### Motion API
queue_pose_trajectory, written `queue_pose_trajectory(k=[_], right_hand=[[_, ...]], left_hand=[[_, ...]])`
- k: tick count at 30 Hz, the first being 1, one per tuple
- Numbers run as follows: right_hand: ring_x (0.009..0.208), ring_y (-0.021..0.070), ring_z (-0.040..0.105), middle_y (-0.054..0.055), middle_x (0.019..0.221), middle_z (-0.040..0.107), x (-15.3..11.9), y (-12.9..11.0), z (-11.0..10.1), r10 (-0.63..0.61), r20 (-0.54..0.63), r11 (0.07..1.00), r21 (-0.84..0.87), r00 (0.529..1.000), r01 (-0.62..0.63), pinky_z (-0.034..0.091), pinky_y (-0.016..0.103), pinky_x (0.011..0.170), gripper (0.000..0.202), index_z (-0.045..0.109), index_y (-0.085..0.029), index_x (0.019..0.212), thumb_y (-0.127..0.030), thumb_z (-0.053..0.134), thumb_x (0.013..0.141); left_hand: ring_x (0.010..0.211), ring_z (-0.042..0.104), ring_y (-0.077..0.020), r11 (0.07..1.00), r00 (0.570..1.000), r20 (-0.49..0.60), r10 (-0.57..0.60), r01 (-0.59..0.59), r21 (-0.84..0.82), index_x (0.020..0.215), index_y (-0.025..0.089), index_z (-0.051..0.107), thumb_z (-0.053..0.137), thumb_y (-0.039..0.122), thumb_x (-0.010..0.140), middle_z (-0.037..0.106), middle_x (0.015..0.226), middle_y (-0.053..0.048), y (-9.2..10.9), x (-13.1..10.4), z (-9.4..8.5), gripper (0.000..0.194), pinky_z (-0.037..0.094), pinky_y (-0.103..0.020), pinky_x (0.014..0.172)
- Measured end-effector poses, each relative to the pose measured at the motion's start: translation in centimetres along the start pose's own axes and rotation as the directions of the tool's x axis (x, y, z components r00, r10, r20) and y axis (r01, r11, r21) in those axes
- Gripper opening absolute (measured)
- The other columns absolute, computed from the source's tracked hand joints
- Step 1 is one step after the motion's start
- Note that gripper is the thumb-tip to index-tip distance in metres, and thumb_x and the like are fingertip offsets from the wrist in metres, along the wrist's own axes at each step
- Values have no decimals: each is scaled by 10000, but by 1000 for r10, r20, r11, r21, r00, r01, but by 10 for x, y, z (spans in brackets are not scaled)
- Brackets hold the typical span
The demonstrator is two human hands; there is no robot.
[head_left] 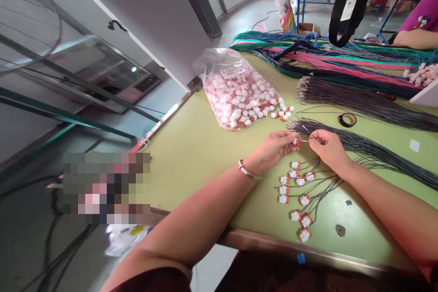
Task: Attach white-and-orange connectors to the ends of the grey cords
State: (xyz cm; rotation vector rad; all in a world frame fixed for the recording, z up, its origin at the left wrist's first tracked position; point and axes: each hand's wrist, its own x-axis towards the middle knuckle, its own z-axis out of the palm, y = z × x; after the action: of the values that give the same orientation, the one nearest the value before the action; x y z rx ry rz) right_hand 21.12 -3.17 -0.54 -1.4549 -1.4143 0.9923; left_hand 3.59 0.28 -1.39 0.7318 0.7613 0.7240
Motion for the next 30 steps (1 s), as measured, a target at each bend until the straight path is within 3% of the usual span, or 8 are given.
queue_pose_trajectory(k=[6, 9, 12, 15, 17, 22, 25, 30], right_hand=[[545, 110, 401, -20, 537, 492, 0, -1, 1, 58, -17, 998, -29, 998, -58, 332, 259, 542, 119, 527, -186, 579, -305, 517, 578], [535, 103, 374, -29, 521, 468, -1, -2, 0, 74, -3, 996, -51, 997, -74, 310, 254, 527, 115, 515, -187, 566, -302, 512, 575], [547, 103, 378, -25, 537, 470, 0, -2, -2, 69, 22, 997, -43, 997, -68, 311, 250, 526, 129, 522, -184, 579, -312, 507, 589], [560, 103, 379, -23, 551, 465, 1, 0, -4, 44, 54, 998, -42, 998, -42, 312, 246, 528, 139, 521, -183, 581, -319, 504, 604], [553, 98, 366, -28, 547, 454, 1, 1, -5, 32, 80, 999, -47, 996, -29, 305, 244, 526, 136, 515, -184, 583, -316, 502, 609], [535, 89, 346, -39, 534, 441, 1, 3, -5, 22, 106, 999, -48, 994, -17, 289, 239, 517, 123, 509, -185, 592, -304, 495, 618], [531, 87, 351, -43, 522, 443, 1, 3, -3, 11, 104, 998, -56, 995, -6, 286, 235, 510, 101, 493, -188, 574, -285, 506, 601], [483, 88, 377, -49, 498, 462, -1, 1, -4, 67, 125, 998, -24, 990, -64, 307, 234, 481, 95, 519, -192, 618, -288, 521, 621]], left_hand=[[694, 669, -119, 994, 999, 0, 54, -54, 97, 805, 109, 682, 804, 217, 683, 690, 746, -27, -2, -2, 2, 204, 532, -268, 754], [687, 640, -119, 933, 978, -12, 208, -195, 302, 770, 130, 689, 789, 207, 678, 684, 721, -21, -2, -3, 4, 156, 522, -276, 732], [717, 619, -131, 679, 889, 99, 448, -410, 609, 700, 153, 707, 738, 167, 706, 684, 739, -38, 0, -3, 5, 35, 502, -276, 723], [740, 620, -142, 465, 807, 242, 538, -524, 713, 675, 170, 716, 695, 149, 735, 684, 743, -47, 0, -2, 4, 67, 495, -284, 739], [725, 618, -139, 510, 819, 221, 529, -515, 689, 681, 169, 712, 708, 170, 729, 683, 736, -44, -1, -1, 3, 47, 499, -279, 724], [621, 616, -112, 873, 963, 66, 260, -264, 410, 722, 126, 683, 801, 285, 663, 685, 664, -29, -6, 3, 3, 206, 520, -260, 660], [590, 615, -98, 927, 984, 54, 171, -180, 329, 716, 111, 678, 842, 309, 617, 686, 639, -24, -8, 4, 7, 276, 520, -247, 650], [602, 635, -101, 948, 985, 53, 162, -170, 268, 722, 108, 671, 858, 342, 598, 692, 653, -24, -10, 6, 8, 324, 518, -239, 645]])
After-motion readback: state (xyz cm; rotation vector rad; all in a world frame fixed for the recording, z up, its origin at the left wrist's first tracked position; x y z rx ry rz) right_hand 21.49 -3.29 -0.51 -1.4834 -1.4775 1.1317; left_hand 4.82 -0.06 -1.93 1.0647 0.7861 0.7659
